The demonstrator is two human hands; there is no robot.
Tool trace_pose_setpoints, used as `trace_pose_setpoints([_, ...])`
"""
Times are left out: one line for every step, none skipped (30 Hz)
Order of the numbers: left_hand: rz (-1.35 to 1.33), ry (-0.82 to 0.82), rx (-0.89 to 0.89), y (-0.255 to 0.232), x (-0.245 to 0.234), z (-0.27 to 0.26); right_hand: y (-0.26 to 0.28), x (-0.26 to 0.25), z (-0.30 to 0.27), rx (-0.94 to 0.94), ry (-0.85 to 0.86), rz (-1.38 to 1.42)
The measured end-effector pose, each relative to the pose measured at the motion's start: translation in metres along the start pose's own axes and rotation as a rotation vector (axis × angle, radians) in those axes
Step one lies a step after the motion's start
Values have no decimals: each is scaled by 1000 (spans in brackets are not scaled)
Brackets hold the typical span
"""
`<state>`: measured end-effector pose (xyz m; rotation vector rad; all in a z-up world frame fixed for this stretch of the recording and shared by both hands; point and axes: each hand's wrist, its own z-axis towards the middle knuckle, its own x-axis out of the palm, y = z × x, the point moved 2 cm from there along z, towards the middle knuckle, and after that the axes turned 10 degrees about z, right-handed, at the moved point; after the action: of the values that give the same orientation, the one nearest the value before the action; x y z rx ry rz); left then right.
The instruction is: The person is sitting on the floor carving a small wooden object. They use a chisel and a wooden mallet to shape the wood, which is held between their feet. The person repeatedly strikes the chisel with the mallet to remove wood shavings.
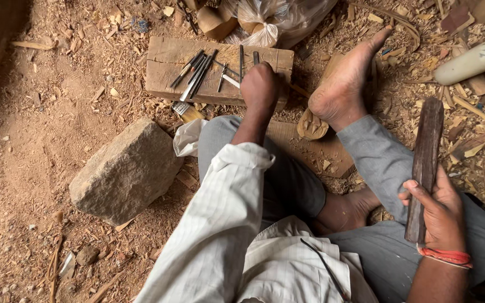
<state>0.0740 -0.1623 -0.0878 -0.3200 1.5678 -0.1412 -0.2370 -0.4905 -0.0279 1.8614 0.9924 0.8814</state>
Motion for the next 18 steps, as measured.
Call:
trace_pose_setpoints([-63, 26, -5, 0, -7, -2, -1, 1, 1, -6, 6, 2])
trace_pose_setpoints([-125, 53, -11, 0, -14, -2, -1, 2, 1, -13, 13, 4])
trace_pose_setpoints([-188, 79, -17, 1, -20, -4, -1, 2, 1, -8, 8, 4])
trace_pose_setpoints([-449, 175, -43, 4, -23, -6, -1, 2, 1, -4, 3, 3])
trace_pose_setpoints([-712, 268, -64, 4, -26, -9, 0, 2, 1, -3, -4, 4])
trace_pose_setpoints([-974, 362, -84, 4, -28, -12, 1, 2, 1, -2, -3, 7])
trace_pose_setpoints([-1100, 420, -112, 5, -29, -18, 2, 3, -1, -1, -3, 11])
trace_pose_setpoints([-1224, 478, -141, 6, -31, -26, 3, 4, -2, 0, -3, 15])
trace_pose_setpoints([-1348, 538, -173, 9, -32, -36, 4, 6, -1, -3, -9, 10])
trace_pose_setpoints([-1335, 527, -113, 9, -35, -45, 5, 8, 1, -6, -16, 5])
trace_pose_setpoints([-1325, 520, -55, 8, -36, -56, 7, 11, 1, -7, -27, -3])
trace_pose_setpoints([-1314, 513, 3, 6, -38, -68, 7, 17, 3, -10, -39, -28])
trace_pose_setpoints([-1098, 439, 180, 3, -41, -82, 10, 20, -1, -18, -61, -58])
trace_pose_setpoints([-878, 360, 350, 2, -45, -94, 12, 24, -3, -25, -84, -88])
trace_pose_setpoints([-663, 289, 523, -3, -46, -105, 15, 27, -9, -84, -105, -174])
trace_pose_setpoints([-470, 224, 701, -7, -47, -113, 16, 33, -12, -139, -126, -262])
trace_pose_setpoints([-275, 156, 875, -7, -48, -120, 21, 40, -19, -440, -115, -518])
trace_pose_setpoints([-215, 167, 1030, -7, -47, -126, 26, 49, -26, -728, -79, -779])
